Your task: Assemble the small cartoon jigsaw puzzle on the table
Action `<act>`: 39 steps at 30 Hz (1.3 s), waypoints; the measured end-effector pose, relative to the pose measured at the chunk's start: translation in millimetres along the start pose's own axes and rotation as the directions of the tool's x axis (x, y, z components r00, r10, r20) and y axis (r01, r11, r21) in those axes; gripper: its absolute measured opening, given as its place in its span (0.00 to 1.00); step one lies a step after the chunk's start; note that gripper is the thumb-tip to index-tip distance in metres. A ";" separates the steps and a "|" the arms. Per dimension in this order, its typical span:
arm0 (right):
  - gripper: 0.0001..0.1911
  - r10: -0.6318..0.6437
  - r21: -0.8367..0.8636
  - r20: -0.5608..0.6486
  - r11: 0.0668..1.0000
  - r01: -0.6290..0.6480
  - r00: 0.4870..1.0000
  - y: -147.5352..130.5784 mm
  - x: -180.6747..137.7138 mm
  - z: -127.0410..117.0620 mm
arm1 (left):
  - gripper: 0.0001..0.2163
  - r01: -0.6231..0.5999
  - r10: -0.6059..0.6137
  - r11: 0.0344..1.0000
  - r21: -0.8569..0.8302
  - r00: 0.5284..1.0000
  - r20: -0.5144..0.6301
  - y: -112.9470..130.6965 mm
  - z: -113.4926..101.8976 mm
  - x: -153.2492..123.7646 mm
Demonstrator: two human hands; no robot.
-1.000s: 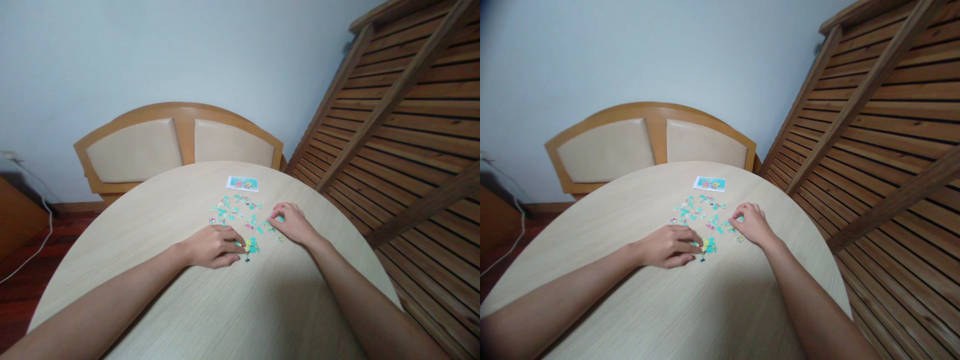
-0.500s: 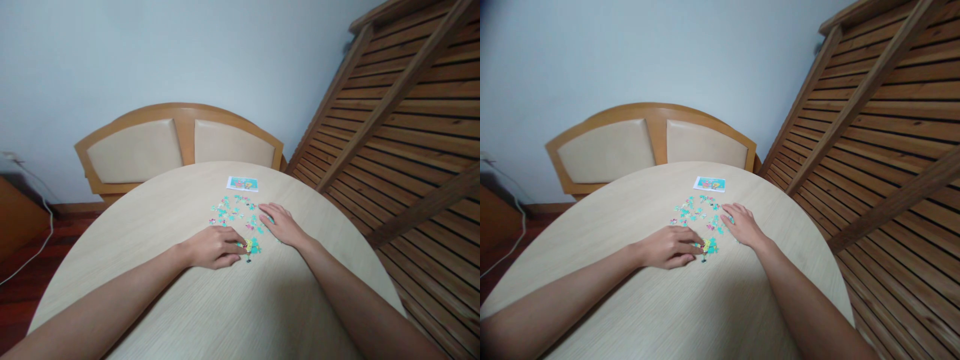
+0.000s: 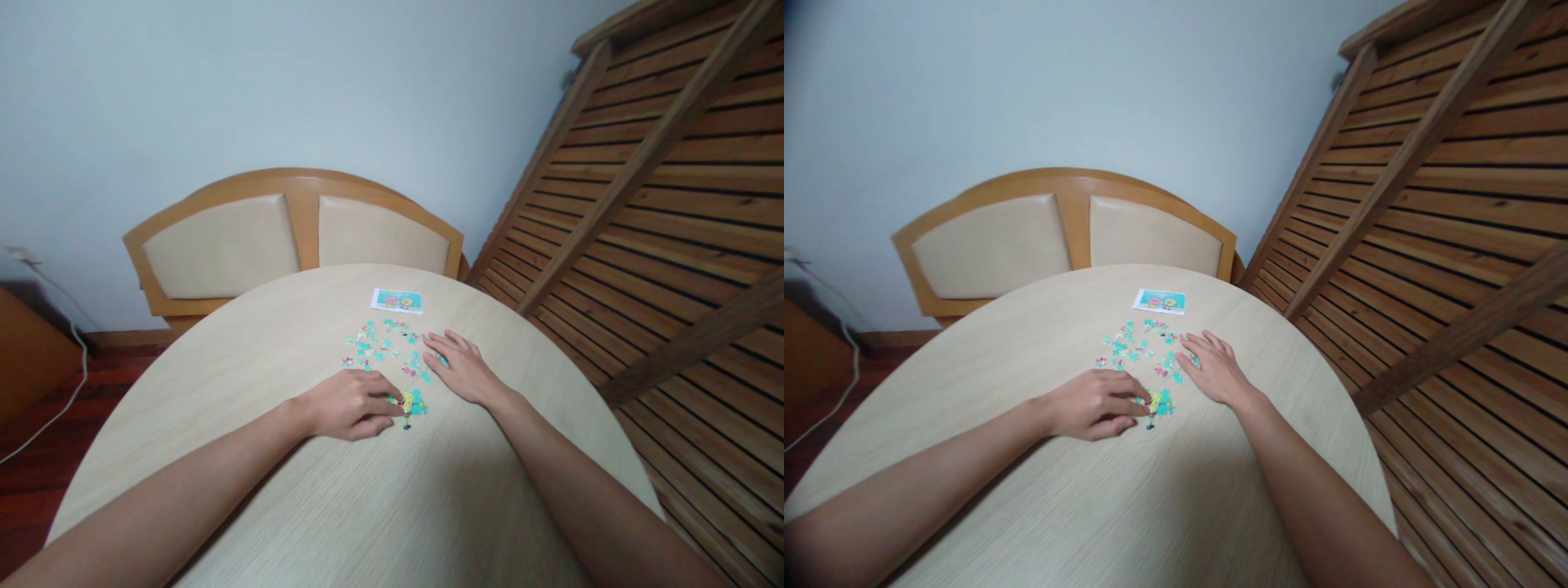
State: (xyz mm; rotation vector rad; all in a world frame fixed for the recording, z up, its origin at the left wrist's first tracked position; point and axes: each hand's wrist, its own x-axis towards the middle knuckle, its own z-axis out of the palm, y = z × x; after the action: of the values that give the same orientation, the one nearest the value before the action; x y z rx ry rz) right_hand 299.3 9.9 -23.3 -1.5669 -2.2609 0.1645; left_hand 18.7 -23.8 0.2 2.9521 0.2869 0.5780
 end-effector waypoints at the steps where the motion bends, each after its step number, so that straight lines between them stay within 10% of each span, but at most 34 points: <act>1: 0.25 0.014 -0.009 -0.006 1.000 -0.014 1.000 0.2 -0.1 -0.9 | 0.13 0.001 -0.001 1.000 0.001 1.000 0.002 0.1 0.0 0.0; 29: 0.24 -0.248 0.024 0.047 0.969 0.247 0.968 -19.9 -6.1 -9.6 | 0.11 0.090 -0.087 0.995 0.053 0.994 -0.062 -0.8 -2.9 -1.2; 39: 0.20 -0.277 0.051 0.029 0.960 0.275 0.961 -18.3 -5.8 -11.4 | 0.09 0.676 -0.632 0.730 0.100 0.724 -0.277 -31.3 0.5 -15.8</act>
State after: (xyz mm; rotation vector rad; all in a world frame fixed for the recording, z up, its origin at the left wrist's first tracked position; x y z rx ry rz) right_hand 289.3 -3.6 -8.6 -1.2176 -2.4561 0.1677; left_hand -0.6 3.4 -10.7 2.6446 1.4235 0.7944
